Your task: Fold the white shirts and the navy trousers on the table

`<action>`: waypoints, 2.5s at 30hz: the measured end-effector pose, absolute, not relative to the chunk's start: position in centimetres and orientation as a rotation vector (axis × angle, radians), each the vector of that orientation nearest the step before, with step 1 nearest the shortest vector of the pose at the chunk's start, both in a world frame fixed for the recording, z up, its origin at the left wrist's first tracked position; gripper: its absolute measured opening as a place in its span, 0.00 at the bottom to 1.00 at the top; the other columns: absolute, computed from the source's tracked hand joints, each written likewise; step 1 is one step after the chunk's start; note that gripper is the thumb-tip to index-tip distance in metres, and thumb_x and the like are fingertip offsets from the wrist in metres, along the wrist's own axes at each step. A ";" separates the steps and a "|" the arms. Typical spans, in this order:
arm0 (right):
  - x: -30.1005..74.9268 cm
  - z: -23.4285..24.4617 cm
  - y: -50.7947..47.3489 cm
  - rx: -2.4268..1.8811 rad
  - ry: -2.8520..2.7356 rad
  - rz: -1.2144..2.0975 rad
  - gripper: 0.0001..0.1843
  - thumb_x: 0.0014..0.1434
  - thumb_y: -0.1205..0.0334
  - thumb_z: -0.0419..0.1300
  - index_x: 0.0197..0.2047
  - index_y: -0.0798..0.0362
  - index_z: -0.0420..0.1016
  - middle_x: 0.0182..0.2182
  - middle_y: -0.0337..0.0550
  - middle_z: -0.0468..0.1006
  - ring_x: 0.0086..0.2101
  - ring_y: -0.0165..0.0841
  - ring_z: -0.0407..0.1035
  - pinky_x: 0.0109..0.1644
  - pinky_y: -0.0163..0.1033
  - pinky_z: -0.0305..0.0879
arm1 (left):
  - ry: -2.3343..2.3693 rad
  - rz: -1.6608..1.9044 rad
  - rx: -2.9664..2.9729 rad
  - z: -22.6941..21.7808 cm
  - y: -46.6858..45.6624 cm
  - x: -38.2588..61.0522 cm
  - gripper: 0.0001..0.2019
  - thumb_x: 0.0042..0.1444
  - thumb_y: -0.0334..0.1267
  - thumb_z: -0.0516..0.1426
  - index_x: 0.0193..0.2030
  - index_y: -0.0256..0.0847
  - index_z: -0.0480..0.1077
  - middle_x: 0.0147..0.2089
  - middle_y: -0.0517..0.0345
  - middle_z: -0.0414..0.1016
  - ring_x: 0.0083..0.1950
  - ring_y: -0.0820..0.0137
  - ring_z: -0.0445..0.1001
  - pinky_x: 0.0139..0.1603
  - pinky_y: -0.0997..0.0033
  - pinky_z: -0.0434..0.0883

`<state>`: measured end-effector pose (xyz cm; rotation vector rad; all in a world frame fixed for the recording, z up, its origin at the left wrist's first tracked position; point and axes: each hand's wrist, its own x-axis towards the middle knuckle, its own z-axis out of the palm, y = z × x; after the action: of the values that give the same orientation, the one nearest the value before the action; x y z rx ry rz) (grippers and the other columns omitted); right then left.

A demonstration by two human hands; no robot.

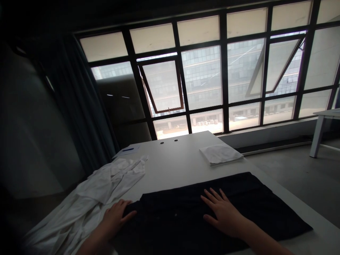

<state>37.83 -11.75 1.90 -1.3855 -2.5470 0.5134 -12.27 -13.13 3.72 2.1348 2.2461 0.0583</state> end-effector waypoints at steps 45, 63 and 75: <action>12.8 3.1 -16.2 -0.690 -2.494 0.654 0.12 0.62 0.49 0.63 0.46 0.44 0.77 0.58 0.40 0.71 0.61 0.37 0.61 0.72 0.54 0.36 | 1.231 0.599 1.387 4.0 -14.3 -16.3 0.30 0.44 0.43 0.70 0.56 0.40 0.74 0.52 0.51 0.80 0.55 0.49 0.75 0.54 0.57 0.72; 13.2 3.0 -16.5 -1.008 -2.446 0.626 0.41 0.61 0.33 0.53 0.64 0.57 0.68 0.70 0.61 0.56 0.70 0.55 0.44 0.72 0.61 0.35 | 1.145 0.658 1.309 5.9 -15.3 -14.8 0.29 0.48 0.45 0.71 0.57 0.41 0.74 0.52 0.51 0.80 0.58 0.49 0.74 0.58 0.54 0.70; 12.9 2.6 -16.2 -1.003 -2.450 0.625 0.46 0.63 0.35 0.50 0.73 0.60 0.53 0.71 0.60 0.53 0.70 0.56 0.41 0.73 0.62 0.32 | 1.120 0.683 1.229 5.6 -15.4 -14.8 0.27 0.49 0.44 0.70 0.57 0.41 0.74 0.52 0.50 0.81 0.57 0.50 0.75 0.58 0.55 0.71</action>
<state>12.89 -16.25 2.55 -1.0028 -2.4497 0.6253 -14.81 -15.42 5.62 1.2285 1.1202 0.6829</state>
